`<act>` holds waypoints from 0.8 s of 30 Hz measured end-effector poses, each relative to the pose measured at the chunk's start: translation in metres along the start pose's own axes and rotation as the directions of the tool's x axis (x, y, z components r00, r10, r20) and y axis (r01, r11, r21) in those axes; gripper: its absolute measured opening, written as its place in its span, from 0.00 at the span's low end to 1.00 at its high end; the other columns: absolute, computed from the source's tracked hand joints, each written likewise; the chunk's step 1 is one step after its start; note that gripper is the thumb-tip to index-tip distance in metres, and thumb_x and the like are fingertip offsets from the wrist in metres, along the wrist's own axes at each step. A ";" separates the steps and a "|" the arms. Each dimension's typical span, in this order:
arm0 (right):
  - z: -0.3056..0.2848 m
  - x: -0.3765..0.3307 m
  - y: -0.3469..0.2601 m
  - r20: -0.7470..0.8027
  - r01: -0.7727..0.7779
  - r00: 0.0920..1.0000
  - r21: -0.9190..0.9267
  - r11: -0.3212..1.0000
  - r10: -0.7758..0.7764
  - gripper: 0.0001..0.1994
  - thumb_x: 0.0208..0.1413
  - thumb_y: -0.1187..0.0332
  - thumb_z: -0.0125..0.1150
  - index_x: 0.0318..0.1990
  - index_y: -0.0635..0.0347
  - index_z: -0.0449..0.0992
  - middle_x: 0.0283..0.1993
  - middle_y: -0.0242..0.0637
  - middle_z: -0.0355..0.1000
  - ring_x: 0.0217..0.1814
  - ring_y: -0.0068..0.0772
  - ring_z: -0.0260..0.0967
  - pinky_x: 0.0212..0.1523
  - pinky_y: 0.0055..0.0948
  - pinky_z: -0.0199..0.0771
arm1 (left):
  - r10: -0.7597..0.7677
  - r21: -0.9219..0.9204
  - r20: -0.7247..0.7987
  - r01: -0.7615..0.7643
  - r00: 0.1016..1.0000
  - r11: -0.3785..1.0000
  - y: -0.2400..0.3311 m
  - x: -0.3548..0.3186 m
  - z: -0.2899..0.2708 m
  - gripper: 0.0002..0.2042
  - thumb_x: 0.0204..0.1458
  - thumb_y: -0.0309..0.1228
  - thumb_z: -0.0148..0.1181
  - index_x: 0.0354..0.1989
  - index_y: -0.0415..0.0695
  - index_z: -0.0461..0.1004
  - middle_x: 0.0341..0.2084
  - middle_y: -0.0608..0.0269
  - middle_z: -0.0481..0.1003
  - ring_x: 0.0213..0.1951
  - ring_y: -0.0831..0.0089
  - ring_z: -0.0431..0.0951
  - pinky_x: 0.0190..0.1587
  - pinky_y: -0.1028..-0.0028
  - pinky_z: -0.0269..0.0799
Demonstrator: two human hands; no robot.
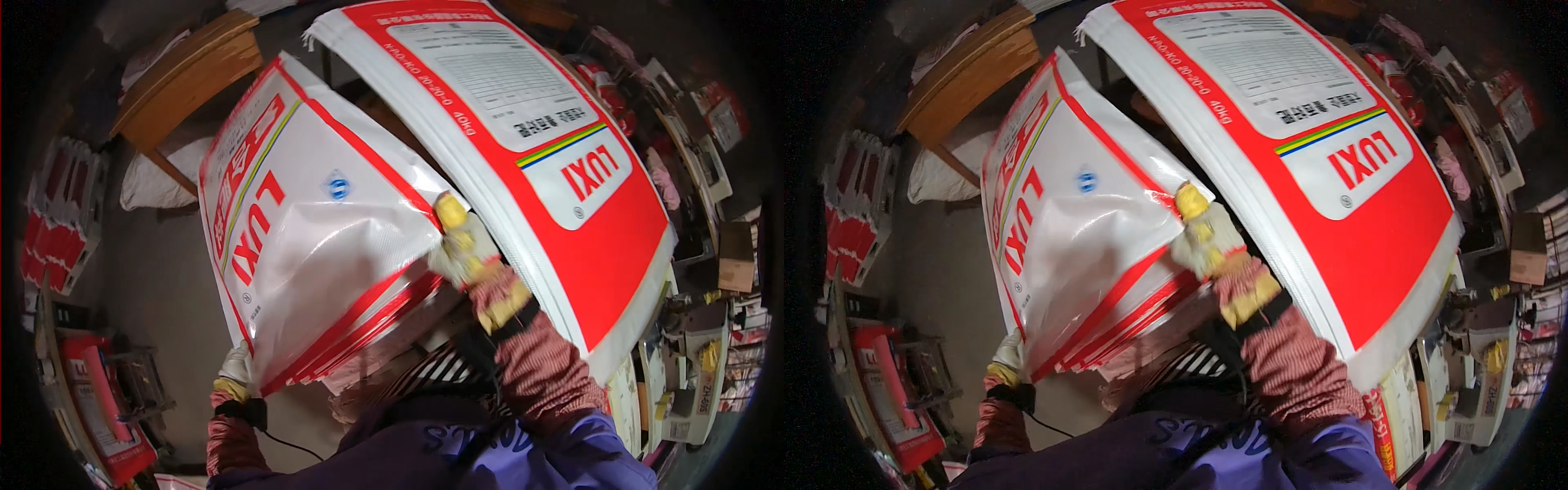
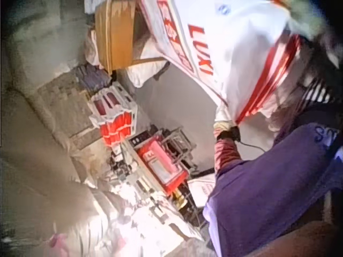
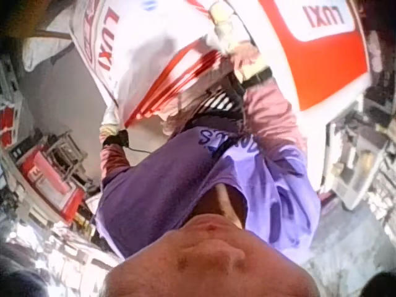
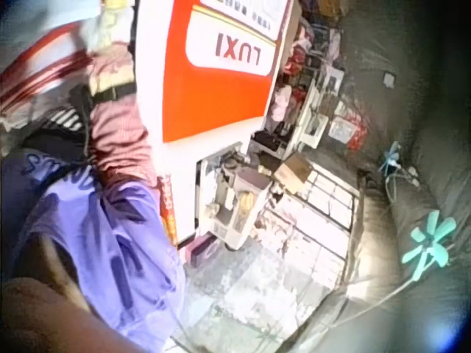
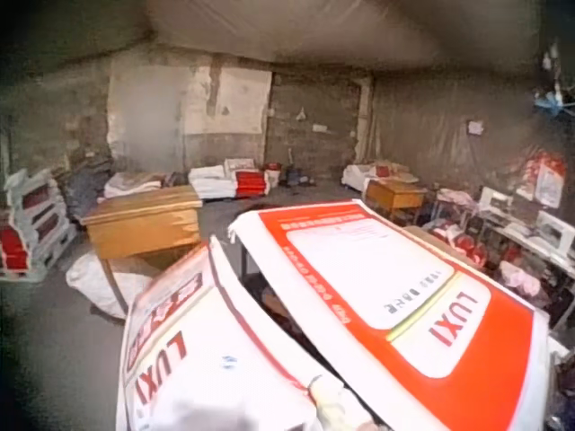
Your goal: The person is using an industrial machine to seal plastic bags.
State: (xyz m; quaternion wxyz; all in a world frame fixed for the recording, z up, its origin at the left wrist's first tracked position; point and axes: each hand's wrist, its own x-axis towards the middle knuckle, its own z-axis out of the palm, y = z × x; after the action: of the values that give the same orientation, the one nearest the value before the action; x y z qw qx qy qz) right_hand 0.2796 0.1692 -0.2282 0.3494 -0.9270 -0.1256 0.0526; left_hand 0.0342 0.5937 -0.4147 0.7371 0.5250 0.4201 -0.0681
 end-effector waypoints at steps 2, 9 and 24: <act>0.063 0.010 0.078 0.097 -0.155 0.979 -0.223 0.963 0.180 0.26 0.42 0.62 0.61 0.50 0.59 0.63 0.45 0.47 0.67 0.48 0.47 0.65 0.46 0.34 0.64 | 0.084 0.492 0.186 -0.167 0.979 0.855 -0.023 0.012 -0.042 0.14 0.52 0.36 0.48 0.42 0.41 0.69 0.32 0.58 0.73 0.32 0.65 0.73 0.36 0.67 0.69; 0.149 0.001 0.235 0.381 -0.779 0.607 0.459 0.427 0.697 0.20 0.55 0.53 0.43 0.47 0.58 0.66 0.34 0.39 0.68 0.38 0.34 0.65 0.39 0.27 0.66 | -0.070 0.924 0.259 -0.268 0.963 -0.271 -0.032 0.023 0.003 0.13 0.43 0.28 0.51 0.39 0.41 0.69 0.35 0.51 0.73 0.39 0.58 0.74 0.42 0.66 0.69; 0.159 -0.027 0.227 -0.267 -0.437 0.841 0.179 0.882 0.471 0.25 0.57 0.50 0.39 0.51 0.63 0.64 0.46 0.45 0.65 0.47 0.34 0.61 0.51 0.28 0.61 | 0.069 0.656 -0.258 0.122 0.964 0.745 -0.054 0.081 0.062 0.18 0.44 0.36 0.55 0.41 0.38 0.70 0.36 0.53 0.73 0.36 0.67 0.74 0.37 0.69 0.70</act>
State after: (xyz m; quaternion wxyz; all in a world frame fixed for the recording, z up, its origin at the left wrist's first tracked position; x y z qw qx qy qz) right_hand 0.2683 0.0983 -0.4968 0.3929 -0.9063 0.1558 -0.0019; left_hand 0.0905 0.5465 -0.5037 0.4368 0.7514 0.4702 -0.1532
